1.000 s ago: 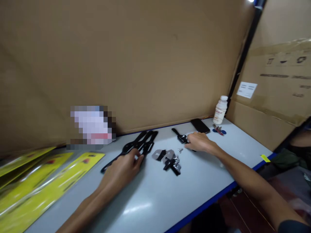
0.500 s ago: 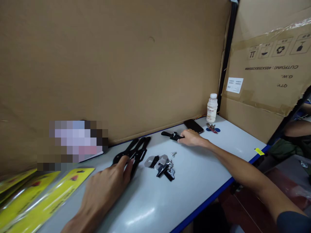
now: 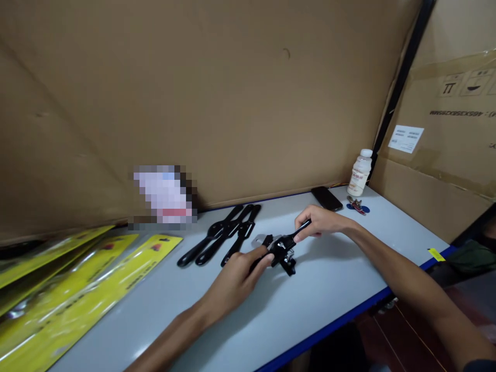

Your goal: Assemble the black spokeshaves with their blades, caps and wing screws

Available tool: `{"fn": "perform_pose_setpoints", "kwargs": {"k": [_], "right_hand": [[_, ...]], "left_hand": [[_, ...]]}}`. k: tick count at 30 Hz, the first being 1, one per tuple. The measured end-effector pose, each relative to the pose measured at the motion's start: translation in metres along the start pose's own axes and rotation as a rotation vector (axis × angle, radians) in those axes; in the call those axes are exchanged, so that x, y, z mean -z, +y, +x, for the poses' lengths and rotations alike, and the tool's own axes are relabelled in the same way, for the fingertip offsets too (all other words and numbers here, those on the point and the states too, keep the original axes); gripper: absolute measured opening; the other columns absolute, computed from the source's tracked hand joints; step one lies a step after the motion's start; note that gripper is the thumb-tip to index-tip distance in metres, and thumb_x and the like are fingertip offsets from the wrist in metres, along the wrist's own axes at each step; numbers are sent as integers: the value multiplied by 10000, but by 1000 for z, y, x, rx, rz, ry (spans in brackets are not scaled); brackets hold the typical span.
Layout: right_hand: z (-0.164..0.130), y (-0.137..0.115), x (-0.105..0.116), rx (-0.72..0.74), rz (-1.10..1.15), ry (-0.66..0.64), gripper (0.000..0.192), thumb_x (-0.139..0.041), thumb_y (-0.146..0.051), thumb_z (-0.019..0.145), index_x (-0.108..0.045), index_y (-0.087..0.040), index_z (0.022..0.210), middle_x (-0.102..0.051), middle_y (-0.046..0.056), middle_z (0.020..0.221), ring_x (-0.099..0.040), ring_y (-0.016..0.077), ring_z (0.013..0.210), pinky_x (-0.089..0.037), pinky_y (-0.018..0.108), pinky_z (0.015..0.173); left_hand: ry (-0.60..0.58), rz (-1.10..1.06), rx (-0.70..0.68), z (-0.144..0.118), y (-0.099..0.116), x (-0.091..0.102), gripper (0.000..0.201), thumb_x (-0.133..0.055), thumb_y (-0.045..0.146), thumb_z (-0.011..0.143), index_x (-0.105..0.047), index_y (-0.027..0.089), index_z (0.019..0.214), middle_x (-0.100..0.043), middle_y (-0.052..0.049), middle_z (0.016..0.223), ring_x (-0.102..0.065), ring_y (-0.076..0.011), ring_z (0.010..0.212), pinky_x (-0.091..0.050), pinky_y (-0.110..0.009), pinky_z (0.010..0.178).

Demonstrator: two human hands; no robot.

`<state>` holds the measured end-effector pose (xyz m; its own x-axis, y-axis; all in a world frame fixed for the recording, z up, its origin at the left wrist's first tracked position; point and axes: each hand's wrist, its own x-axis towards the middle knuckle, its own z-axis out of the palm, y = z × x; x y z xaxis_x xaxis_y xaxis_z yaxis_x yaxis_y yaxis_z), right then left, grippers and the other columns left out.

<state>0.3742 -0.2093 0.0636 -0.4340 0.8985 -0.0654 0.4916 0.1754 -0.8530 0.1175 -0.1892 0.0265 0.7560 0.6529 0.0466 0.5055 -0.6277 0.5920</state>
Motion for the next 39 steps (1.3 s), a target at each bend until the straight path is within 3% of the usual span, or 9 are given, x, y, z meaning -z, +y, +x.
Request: {"fn": "perform_pose_setpoints", "kwargs": {"k": [3,7,9,12,15,22,39], "right_hand": [[5,1,-7,0,-4,66,214,-719,-352,783,-638,-166,716,-516,-64,530,-449,90,496,-336,220,507],[10,1,-26,126,-409,603,160,-617,-299,903,-647,-167,817,-672,55,863,-586,170,825,-455,313,781],[12,1,-37,261,-591,710,125,-635,-285,904,-642,-168,860,-675,79,936,-574,201,915,-448,356,869],[13,3,-55,433,-662,587,136,-639,-295,907,-634,-171,961,-673,77,963,-574,212,946,-457,372,889],[15,6,-69,449,-665,502,99,-594,-237,914,-626,-177,986,-667,71,972,-579,208,943,-466,366,876],[14,7,-77,386,-578,548,92,-558,-139,859,-585,-179,937,-666,67,942,-601,187,878,-488,323,813],[18,3,-78,400,-750,522,110,-520,-117,844,-614,-147,891,-648,92,936,-559,200,875,-464,315,801]], "left_hand": [[17,-219,11,2,-3,-2,389,-361,511,927,-421,226,668,-393,39,628,-372,-137,575,-298,-261,560],[20,-360,98,5,-11,-8,426,-409,560,890,-319,243,620,-278,67,590,-249,-112,535,-220,-249,486],[23,-381,138,6,-14,-12,443,-419,588,872,-323,244,612,-273,75,559,-236,-104,509,-198,-246,466],[10,-435,185,7,-16,-15,465,-439,638,837,-346,244,611,-288,88,506,-243,-91,457,-185,-239,437],[-24,-526,218,8,-15,-15,477,-473,670,798,-362,244,614,-287,104,469,-241,-77,409,-187,-230,412],[-27,-643,281,9,-10,-15,489,-537,684,732,-386,243,583,-268,127,395,-211,-55,353,-188,-211,367],[-30,-604,284,8,-9,-12,497,-544,668,755,-391,236,561,-294,110,399,-226,-52,363,-174,-203,364]]}}
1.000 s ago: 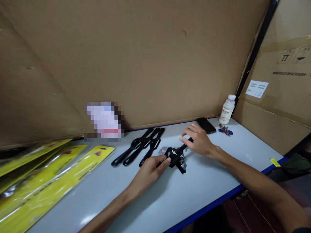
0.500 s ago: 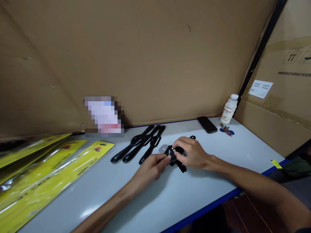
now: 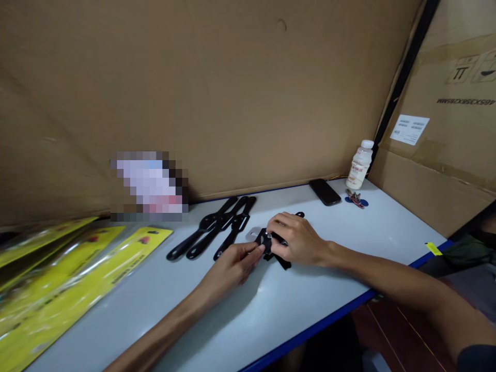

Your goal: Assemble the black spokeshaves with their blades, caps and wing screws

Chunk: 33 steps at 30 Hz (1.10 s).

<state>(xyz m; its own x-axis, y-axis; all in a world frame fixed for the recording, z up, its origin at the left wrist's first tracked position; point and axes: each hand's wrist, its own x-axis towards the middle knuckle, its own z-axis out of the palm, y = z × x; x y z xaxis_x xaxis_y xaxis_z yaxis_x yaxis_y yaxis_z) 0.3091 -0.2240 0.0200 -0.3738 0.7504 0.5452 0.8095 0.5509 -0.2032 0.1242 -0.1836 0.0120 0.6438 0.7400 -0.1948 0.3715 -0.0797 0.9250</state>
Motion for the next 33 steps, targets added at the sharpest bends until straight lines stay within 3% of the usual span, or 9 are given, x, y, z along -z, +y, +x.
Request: {"fn": "perform_pose_setpoints", "kwargs": {"k": [4,10,14,18,24,30,33], "right_hand": [[-1,3,-3,50,-37,38,107,-540,-112,841,-633,-142,886,-654,93,939,-556,203,868,-458,324,800],[-2,9,-4,214,-14,58,262,-463,1,844,-657,-173,878,-670,76,1016,-574,183,926,-457,332,845],[0,14,5,80,74,182,323,-438,37,778,-656,-170,895,-662,71,989,-576,177,920,-476,334,851],[0,15,7,-17,78,135,273,-451,13,773,-652,-172,788,-652,68,938,-578,182,892,-480,333,851],[-2,9,-2,25,57,45,316,-491,-12,790,-728,-183,911,-671,69,1011,-571,191,942,-487,333,865],[-3,11,1,76,-7,36,270,-527,-38,817,-745,-185,755,-670,85,1052,-561,201,938,-480,340,826],[-2,12,3,24,-51,48,258,-522,-54,834,-755,-162,806,-666,101,1047,-552,206,945,-482,344,831]], "left_hand": [[-9,5,11,-1,3,0,514,-550,688,747,-399,232,564,-303,108,404,-228,-51,363,-174,-202,367],[-52,7,41,-4,3,-1,506,-596,670,729,-403,232,565,-276,116,407,-221,-51,358,-173,-206,363],[-35,-4,57,-4,6,-3,506,-583,686,718,-405,238,564,-278,115,388,-216,-55,340,-145,-214,355],[-8,-30,73,-6,11,-3,503,-569,692,711,-405,239,564,-277,117,385,-212,-54,340,-125,-212,354],[-10,-62,85,-5,8,-3,508,-577,696,701,-409,236,566,-278,119,389,-205,-49,346,-147,-204,348],[21,-86,107,-4,8,-3,548,-586,738,680,-413,228,576,-275,121,402,-211,-43,351,-144,-195,352],[21,-96,116,-4,9,-2,568,-591,758,662,-411,226,581,-272,123,404,-214,-39,350,-156,-190,354]]}}
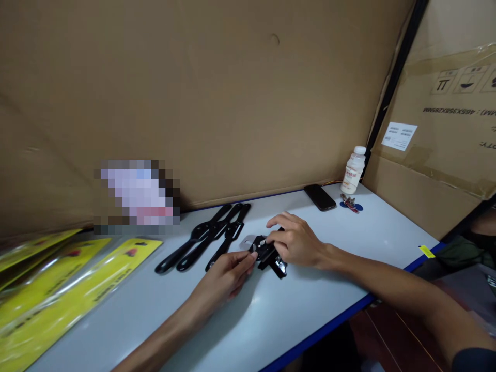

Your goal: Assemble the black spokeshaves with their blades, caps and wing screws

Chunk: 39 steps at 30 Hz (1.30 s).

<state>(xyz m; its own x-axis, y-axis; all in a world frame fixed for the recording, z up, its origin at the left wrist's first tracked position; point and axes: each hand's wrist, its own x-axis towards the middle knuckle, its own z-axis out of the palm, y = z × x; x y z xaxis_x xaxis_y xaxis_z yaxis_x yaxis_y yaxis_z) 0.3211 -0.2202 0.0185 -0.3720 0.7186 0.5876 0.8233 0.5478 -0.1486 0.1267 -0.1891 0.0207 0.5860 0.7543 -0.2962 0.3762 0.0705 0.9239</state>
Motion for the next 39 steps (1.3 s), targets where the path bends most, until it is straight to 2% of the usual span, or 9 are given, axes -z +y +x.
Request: {"fn": "perform_pose_setpoints", "kwargs": {"k": [5,10,13,16,19,22,28,33,39], "right_hand": [[-1,-1,-1,21,23,-36,328,-504,-43,839,-757,-201,976,-642,83,1087,-547,198,986,-489,346,861],[-1,-1,-1,20,5,-37,265,-527,-56,833,-762,-178,834,-655,97,1093,-551,217,997,-496,363,867],[0,-1,0,-32,-1,-9,284,-516,-44,835,-764,-161,910,-659,104,1081,-554,212,995,-497,357,882],[-1,-1,0,15,23,-33,331,-506,-45,847,-757,-197,999,-645,91,1103,-549,204,996,-502,352,863],[-1,-2,0,63,28,-61,306,-515,-43,842,-764,-204,917,-634,87,1134,-537,209,1019,-498,364,869],[-1,-2,0,14,8,-48,268,-521,-48,845,-761,-166,867,-644,105,1105,-536,218,1023,-498,371,878],[-1,-2,1,24,14,-54,363,-507,-30,844,-737,-200,1067,-634,93,1105,-538,211,1018,-497,371,875],[-1,-2,1,31,23,-49,291,-524,-35,824,-766,-189,872,-645,96,1115,-537,221,1025,-500,376,868],[0,-2,1,-40,12,-36,304,-522,-37,827,-761,-164,965,-655,102,1084,-539,218,1026,-493,375,908]], "left_hand": [[13,-1,-4,-1,-1,0,557,-600,742,676,-421,221,594,-285,119,410,-224,-40,359,-162,-188,364],[24,7,-4,-1,-2,1,546,-586,734,694,-425,223,589,-283,116,400,-216,-47,350,-159,-196,358],[24,2,-11,-2,-1,1,530,-584,715,709,-424,223,593,-278,118,401,-218,-47,349,-156,-194,363],[29,2,-14,-2,0,0,517,-591,697,710,-417,225,590,-281,117,404,-216,-49,350,-155,-197,361],[38,-1,-9,-2,0,0,512,-597,694,710,-423,226,597,-295,112,413,-226,-53,352,-162,-200,355],[39,8,2,-2,0,0,524,-598,707,708,-428,224,597,-290,112,399,-227,-51,341,-150,-201,358],[36,6,-12,-4,3,-1,547,-596,730,685,-411,227,574,-287,112,389,-221,-45,337,-156,-196,361],[63,20,-20,-4,2,-1,556,-583,750,674,-420,228,576,-289,113,384,-229,-47,323,-159,-197,343],[63,21,-11,0,-2,1,565,-570,765,673,-419,229,583,-304,112,371,-230,-43,310,-149,-190,330]]}}
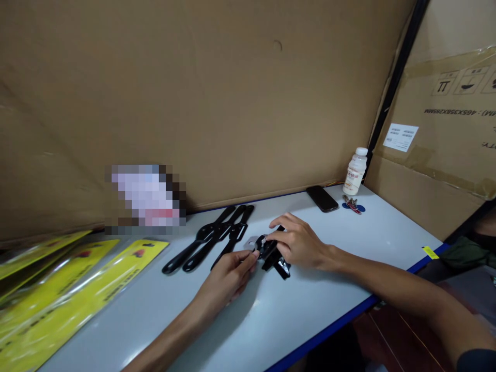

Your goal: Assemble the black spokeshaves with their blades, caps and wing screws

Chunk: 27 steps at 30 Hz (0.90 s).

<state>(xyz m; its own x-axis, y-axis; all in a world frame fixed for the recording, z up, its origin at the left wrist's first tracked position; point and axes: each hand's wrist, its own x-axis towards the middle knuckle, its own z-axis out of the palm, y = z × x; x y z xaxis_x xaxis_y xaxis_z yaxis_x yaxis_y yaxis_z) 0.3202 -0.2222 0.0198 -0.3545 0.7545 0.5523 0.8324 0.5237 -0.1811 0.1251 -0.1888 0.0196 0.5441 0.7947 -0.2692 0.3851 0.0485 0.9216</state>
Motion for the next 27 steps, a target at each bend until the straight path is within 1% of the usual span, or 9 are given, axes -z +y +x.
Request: {"fn": "perform_pose_setpoints", "kwargs": {"k": [3,5,6,8,11,17,21,24,27], "right_hand": [[-1,0,0,26,6,9,335,-516,-33,825,-747,-159,1033,-648,106,1080,-537,216,1012,-498,371,899],[-1,0,-1,65,15,8,363,-515,-32,825,-740,-186,1065,-640,98,1098,-535,214,1011,-501,372,886],[-2,1,-1,85,17,8,369,-514,-32,825,-744,-203,1057,-637,93,1107,-534,213,1012,-502,372,880],[-2,2,-2,111,14,12,347,-515,-34,823,-763,-218,980,-638,86,1115,-535,212,1014,-502,370,876],[-2,3,-2,102,12,26,315,-517,-35,817,-779,-200,875,-649,87,1093,-543,209,999,-502,363,880],[0,3,-2,31,17,43,309,-525,-43,826,-772,-152,975,-663,105,1069,-548,211,1010,-502,353,900],[-1,1,-2,72,35,49,338,-523,-48,825,-762,-173,1028,-653,103,1074,-551,208,981,-510,349,868],[-1,0,-1,113,38,30,327,-520,-51,824,-776,-211,950,-646,92,1101,-548,208,1011,-507,351,875],[-1,0,-1,92,13,37,285,-532,-51,814,-778,-190,853,-654,97,1101,-545,215,1025,-501,352,889]], "left_hand": [[2,-2,-5,0,0,-1,556,-563,757,679,-423,228,586,-299,115,360,-230,-41,310,-139,-186,330],[-4,0,-1,0,1,-1,555,-559,760,672,-424,230,582,-293,116,349,-229,-43,307,-135,-188,327],[-5,2,1,-1,1,-1,555,-559,761,669,-423,230,581,-293,116,347,-229,-44,307,-134,-188,325],[-2,5,9,-2,2,-2,556,-561,764,658,-417,233,581,-291,118,348,-227,-44,307,-132,-187,321],[4,1,17,-2,4,-2,556,-566,764,647,-407,235,578,-283,123,359,-228,-42,306,-134,-187,319],[2,5,11,-1,5,-2,532,-554,738,657,-400,237,566,-285,123,355,-215,-39,305,-142,-190,328],[1,41,-11,-1,3,-3,519,-533,727,673,-408,237,559,-303,113,352,-234,-48,312,-153,-195,340],[6,63,-31,1,-1,-2,512,-524,721,685,-404,240,557,-307,109,368,-249,-57,320,-158,-203,351],[29,91,-64,4,-5,0,509,-503,713,713,-380,246,551,-304,104,378,-244,-65,336,-162,-216,372]]}}
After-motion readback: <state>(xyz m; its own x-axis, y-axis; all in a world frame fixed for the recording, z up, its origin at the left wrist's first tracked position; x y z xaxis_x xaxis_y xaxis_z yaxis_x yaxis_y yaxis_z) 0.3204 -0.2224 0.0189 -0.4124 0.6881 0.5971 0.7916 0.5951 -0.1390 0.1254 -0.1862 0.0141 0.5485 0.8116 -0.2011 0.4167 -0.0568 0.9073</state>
